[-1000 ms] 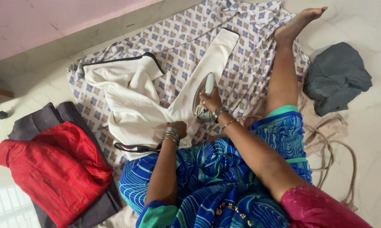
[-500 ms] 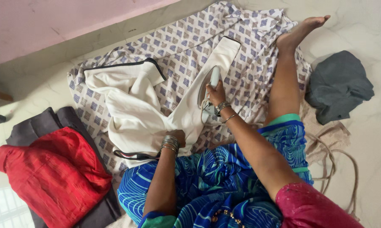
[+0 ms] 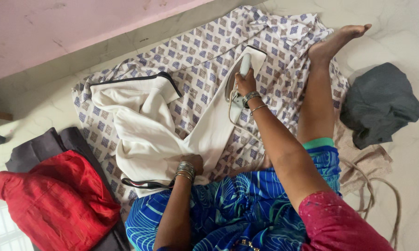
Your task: The person irons a white long-sleeved shirt laid out on a patterned cloth on the floor. They use an electric iron to smooth the sleeves and the main body of the shirt, adjusting the fabric with their hands as needed.
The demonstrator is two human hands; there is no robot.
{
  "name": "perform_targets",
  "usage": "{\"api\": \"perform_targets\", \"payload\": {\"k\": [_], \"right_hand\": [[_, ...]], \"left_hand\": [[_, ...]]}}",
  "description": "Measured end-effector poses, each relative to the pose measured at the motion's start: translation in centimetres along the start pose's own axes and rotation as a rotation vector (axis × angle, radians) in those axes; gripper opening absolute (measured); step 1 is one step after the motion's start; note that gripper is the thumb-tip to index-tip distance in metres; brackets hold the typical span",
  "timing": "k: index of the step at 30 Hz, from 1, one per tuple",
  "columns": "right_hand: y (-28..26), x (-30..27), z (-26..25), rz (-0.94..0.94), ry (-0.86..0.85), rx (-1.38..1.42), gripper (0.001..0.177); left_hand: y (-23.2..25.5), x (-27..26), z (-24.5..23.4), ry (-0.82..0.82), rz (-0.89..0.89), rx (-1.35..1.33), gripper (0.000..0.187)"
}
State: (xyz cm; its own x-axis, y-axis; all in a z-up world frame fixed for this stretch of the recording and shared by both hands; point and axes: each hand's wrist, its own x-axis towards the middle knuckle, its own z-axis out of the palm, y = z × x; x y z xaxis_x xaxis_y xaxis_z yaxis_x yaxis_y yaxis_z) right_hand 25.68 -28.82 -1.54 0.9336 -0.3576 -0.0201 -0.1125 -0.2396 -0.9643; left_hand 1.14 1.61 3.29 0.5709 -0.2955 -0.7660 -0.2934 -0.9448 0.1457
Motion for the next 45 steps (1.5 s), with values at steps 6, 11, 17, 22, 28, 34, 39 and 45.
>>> {"api": "perform_targets", "payload": {"k": [6,11,17,22,28,34,39,45], "right_hand": [[1.6,4.6,-0.4,0.005,0.085,-0.027,0.053],[2.3,8.2,-1.2,0.09,0.043,0.067,0.056],[2.5,10.6,-2.9,0.139,-0.03,-0.039,0.046],[2.0,10.7,-3.7,0.079,-0.042,-0.044,0.047],[1.1,9.3,-5.2,0.103,-0.008,-0.143,0.052],[0.2,7.3,-7.8,0.153,0.002,-0.11,0.056],[-0.3,6.0,-9.8,0.135,0.001,-0.102,0.049],[0.4,6.4,-10.7,0.166,0.089,-0.006,0.048]], "left_hand": [[-0.3,0.5,0.6,0.017,0.035,0.02,0.032],[-0.4,0.8,1.0,0.014,0.051,0.007,0.029],[-0.1,0.0,0.2,0.018,0.029,0.003,0.029],[-0.1,-0.4,-0.4,0.038,0.042,-0.028,0.029],[-0.7,0.5,0.5,0.046,0.038,-0.064,0.029],[-1.0,1.1,1.4,0.14,0.056,-0.084,0.025],[-0.8,0.0,0.6,0.072,0.036,-0.075,0.03],[-0.5,-0.5,0.3,0.106,0.022,-0.07,0.027]]}}
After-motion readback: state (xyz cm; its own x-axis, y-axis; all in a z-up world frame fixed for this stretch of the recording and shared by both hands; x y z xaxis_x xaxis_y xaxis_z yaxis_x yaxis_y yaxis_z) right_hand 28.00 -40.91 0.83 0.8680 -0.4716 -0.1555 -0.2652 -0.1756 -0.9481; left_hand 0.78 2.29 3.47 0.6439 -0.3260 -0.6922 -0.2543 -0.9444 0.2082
